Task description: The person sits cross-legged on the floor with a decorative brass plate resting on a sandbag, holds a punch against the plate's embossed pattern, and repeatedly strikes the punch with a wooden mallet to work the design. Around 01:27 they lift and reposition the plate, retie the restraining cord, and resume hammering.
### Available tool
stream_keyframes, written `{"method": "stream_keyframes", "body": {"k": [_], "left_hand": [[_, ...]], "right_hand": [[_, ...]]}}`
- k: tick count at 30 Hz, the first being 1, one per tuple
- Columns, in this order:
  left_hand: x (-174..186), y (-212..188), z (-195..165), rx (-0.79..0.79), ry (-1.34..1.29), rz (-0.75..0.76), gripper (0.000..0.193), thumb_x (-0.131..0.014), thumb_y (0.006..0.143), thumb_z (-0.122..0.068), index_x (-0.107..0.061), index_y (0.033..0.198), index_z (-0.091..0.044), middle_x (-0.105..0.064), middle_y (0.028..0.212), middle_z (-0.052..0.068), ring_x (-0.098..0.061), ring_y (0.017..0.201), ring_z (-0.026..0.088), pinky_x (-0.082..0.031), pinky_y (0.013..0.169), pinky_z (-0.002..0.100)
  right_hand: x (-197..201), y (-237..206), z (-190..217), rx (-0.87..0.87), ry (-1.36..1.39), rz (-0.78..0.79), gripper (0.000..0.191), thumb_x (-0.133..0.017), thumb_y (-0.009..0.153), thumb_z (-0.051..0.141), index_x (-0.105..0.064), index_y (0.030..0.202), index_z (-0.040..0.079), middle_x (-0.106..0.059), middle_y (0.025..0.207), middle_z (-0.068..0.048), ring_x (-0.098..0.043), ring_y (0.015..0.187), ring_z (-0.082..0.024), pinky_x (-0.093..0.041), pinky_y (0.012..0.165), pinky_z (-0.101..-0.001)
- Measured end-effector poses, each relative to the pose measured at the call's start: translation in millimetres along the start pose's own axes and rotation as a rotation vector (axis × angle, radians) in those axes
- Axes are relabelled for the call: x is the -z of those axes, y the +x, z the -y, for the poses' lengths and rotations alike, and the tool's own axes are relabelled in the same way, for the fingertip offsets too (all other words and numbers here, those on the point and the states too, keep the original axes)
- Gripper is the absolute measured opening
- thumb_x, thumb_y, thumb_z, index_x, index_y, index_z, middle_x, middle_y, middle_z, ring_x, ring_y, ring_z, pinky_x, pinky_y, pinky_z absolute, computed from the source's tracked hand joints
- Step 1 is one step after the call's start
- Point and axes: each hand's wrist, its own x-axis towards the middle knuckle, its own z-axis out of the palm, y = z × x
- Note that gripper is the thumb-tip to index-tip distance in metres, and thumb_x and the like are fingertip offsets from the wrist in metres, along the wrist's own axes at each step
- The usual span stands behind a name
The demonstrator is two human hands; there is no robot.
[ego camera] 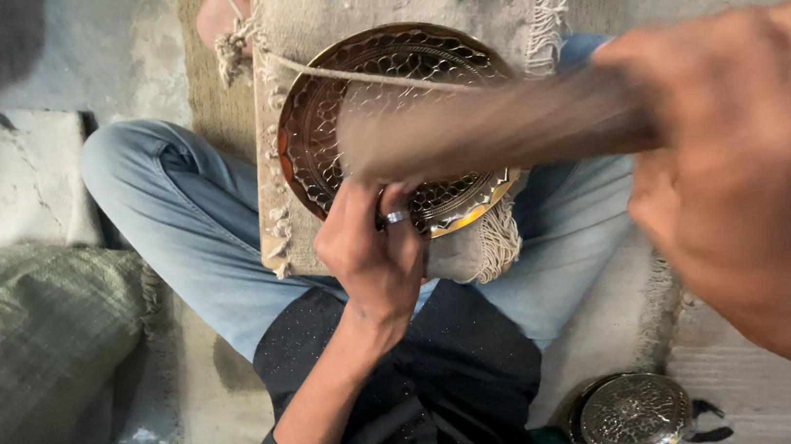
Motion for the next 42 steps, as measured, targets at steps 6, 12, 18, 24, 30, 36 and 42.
{"method": "stream_keyframes", "body": {"k": [6,12,18,24,30,36,42], "left_hand": [[-2.9,1.8,-3.2,0.091,-0.296,-0.017,0.013,-0.058,0.112,-0.004,-0.060,0.122,0.004,-0.073,0.106,0.011,-0.077,0.096,0.024,-0.063,0.084,0.032],[-4.3,0.7,0.1,-0.012,-0.042,-0.016,0.003,-0.063,0.106,0.000,-0.062,0.109,0.001,-0.069,0.096,0.015,-0.072,0.079,0.027,-0.055,0.069,0.033],[-6.0,-0.3,0.3,-0.065,-0.013,-0.061,0.014,-0.057,0.107,0.001,-0.061,0.120,0.002,-0.068,0.105,0.016,-0.070,0.087,0.031,-0.056,0.076,0.037],[-3.5,0.8,-0.4,-0.004,-0.021,-0.015,0.013,-0.055,0.101,0.001,-0.063,0.111,0.000,-0.063,0.091,0.015,-0.066,0.079,0.032,-0.052,0.068,0.038],[-3.2,0.4,-1.5,0.010,-0.008,-0.005,0.005,-0.059,0.103,0.000,-0.064,0.104,-0.002,-0.062,0.088,0.015,-0.065,0.077,0.031,-0.051,0.070,0.040],[-2.7,2.6,-1.6,-0.023,-0.018,-0.032,0.006,-0.058,0.104,0.000,-0.062,0.109,0.001,-0.064,0.093,0.016,-0.066,0.080,0.031,-0.052,0.072,0.039],[-2.3,2.1,-1.8,-0.027,0.001,-0.013,0.007,-0.058,0.104,0.000,-0.063,0.110,0.000,-0.065,0.094,0.017,-0.066,0.082,0.033,-0.052,0.069,0.038]], "right_hand": [[-9.5,-13.5,-7.0,-0.091,0.266,0.005,0.053,-0.082,0.082,-0.009,-0.068,0.130,0.007,-0.064,0.113,-0.010,-0.061,0.105,-0.030,-0.049,0.085,-0.0394],[-21.5,-23.1,-14.4,-0.224,0.604,0.031,0.058,-0.083,0.077,-0.008,-0.068,0.131,0.007,-0.063,0.112,-0.010,-0.061,0.102,-0.029,-0.050,0.083,-0.0383],[-8.7,-13.6,-15.6,-0.025,0.251,0.028,0.063,-0.083,0.073,-0.007,-0.068,0.132,0.007,-0.062,0.111,-0.010,-0.061,0.099,-0.028,-0.051,0.082,-0.0371],[-10.5,-5.7,-14.7,0.013,0.165,0.029,0.063,-0.083,0.078,-0.007,-0.065,0.137,0.009,-0.058,0.117,-0.008,-0.059,0.103,-0.026,-0.051,0.084,-0.0336],[-14.0,-9.8,-16.8,-0.078,0.401,0.070,0.055,-0.078,0.089,-0.012,-0.066,0.138,0.008,-0.054,0.119,-0.010,-0.055,0.104,-0.023,-0.049,0.084,-0.0340],[-9.0,2.5,-6.6,-0.113,0.422,0.016,0.048,-0.074,0.086,-0.004,-0.068,0.131,0.008,-0.056,0.114,-0.007,-0.056,0.102,-0.022,-0.048,0.081,-0.0362],[-1.8,1.8,-0.8,0.014,0.030,-0.049,0.051,-0.085,0.076,0.000,-0.073,0.124,0.011,-0.062,0.114,-0.006,-0.059,0.105,-0.029,-0.046,0.081,-0.0419]]}}
